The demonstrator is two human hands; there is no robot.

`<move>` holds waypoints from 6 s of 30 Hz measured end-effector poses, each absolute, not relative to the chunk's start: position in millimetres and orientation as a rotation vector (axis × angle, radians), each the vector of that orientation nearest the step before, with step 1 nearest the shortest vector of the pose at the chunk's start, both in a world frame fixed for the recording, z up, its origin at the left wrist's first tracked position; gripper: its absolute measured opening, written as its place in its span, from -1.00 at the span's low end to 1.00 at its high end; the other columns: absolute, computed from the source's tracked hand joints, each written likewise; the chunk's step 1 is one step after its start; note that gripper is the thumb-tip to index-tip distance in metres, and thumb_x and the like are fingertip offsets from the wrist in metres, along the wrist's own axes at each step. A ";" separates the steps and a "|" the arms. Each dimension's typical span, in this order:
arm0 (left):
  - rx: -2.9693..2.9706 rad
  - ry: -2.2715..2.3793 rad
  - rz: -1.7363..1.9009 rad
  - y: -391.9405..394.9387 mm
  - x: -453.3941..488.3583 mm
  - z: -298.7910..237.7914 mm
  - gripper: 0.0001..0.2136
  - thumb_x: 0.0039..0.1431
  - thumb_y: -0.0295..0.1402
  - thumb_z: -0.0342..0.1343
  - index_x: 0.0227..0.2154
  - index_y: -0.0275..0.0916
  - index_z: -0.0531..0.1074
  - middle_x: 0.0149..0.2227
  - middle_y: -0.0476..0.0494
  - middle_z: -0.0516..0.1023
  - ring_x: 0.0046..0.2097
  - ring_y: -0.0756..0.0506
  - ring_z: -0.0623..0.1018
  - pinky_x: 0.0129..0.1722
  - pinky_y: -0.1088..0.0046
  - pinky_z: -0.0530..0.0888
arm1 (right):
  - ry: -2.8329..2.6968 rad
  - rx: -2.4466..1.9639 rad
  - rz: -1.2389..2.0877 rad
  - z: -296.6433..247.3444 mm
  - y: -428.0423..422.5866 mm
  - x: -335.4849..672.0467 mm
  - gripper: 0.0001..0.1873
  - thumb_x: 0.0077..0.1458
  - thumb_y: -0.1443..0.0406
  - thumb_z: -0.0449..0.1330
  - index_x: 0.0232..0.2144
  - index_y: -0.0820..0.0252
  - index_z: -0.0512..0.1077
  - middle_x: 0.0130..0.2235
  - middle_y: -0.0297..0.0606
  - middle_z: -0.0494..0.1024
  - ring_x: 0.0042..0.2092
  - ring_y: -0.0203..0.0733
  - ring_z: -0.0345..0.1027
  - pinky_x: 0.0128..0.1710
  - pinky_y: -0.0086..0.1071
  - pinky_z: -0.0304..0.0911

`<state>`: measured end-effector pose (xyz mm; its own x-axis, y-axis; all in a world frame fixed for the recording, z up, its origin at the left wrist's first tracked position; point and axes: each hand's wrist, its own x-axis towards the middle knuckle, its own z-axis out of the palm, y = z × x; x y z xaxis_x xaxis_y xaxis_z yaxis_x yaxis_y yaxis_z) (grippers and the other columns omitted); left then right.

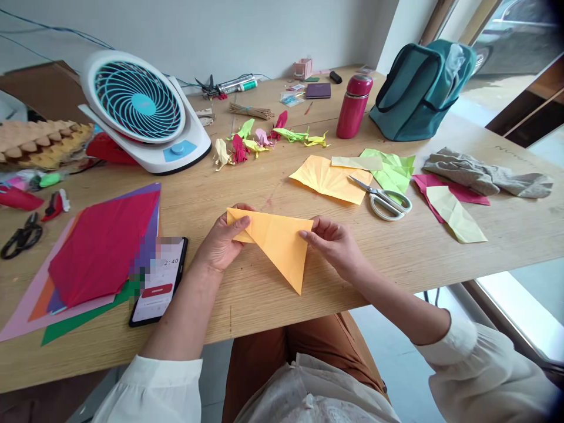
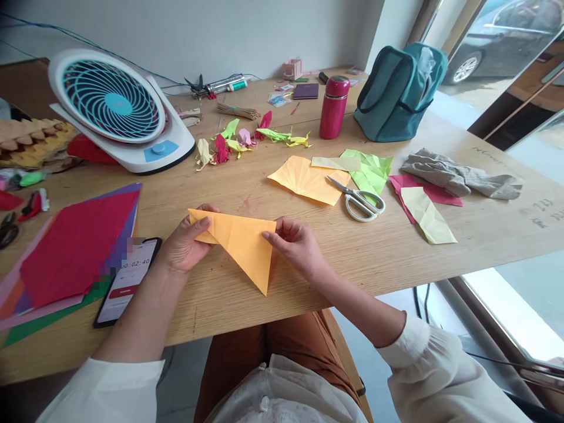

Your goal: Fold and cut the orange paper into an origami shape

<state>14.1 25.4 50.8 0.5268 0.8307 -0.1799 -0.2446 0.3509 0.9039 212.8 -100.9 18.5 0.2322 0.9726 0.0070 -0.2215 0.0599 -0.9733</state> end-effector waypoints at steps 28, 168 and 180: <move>0.927 0.921 0.942 18.5 13.6 36.3 -0.68 -0.21 -0.25 0.53 -0.39 -0.21 0.59 -0.31 -0.06 0.68 -0.30 -0.06 0.62 -0.39 0.53 0.53 | -0.868 -1.275 1.287 24.4 -104.0 214.6 -0.51 0.05 -0.13 0.34 -0.43 0.17 0.45 -0.44 -0.32 0.51 -0.44 -0.28 0.33 -0.47 -0.40 0.19; 2.644 0.428 0.120 2.7 26.4 38.8 -0.66 0.23 -0.57 -0.11 -0.20 -0.20 0.57 -0.15 -0.13 0.52 -0.17 -0.08 0.50 -0.16 0.42 0.39 | -2.365 -1.205 0.351 23.6 -138.5 227.5 -0.58 0.43 0.34 -0.05 0.22 0.32 0.38 0.27 0.08 0.44 0.28 0.03 0.35 0.18 -0.01 0.29; 2.446 0.378 -0.049 25.3 36.6 55.7 -0.78 -0.01 -0.53 0.02 -0.44 -0.18 0.56 -0.25 -0.10 0.58 -0.28 -0.07 0.51 -0.24 0.41 0.37 | -2.692 -0.880 0.493 5.8 -107.5 234.5 -0.13 0.39 -0.01 0.02 0.47 0.37 -0.18 0.48 0.07 -0.07 0.51 0.01 -0.27 0.49 0.01 -0.23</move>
<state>36.6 25.3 55.7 0.9578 0.2570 -0.1291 0.2814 -0.7445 0.6054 234.5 -107.5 5.8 -0.7805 0.6084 0.1439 0.5179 0.7581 -0.3964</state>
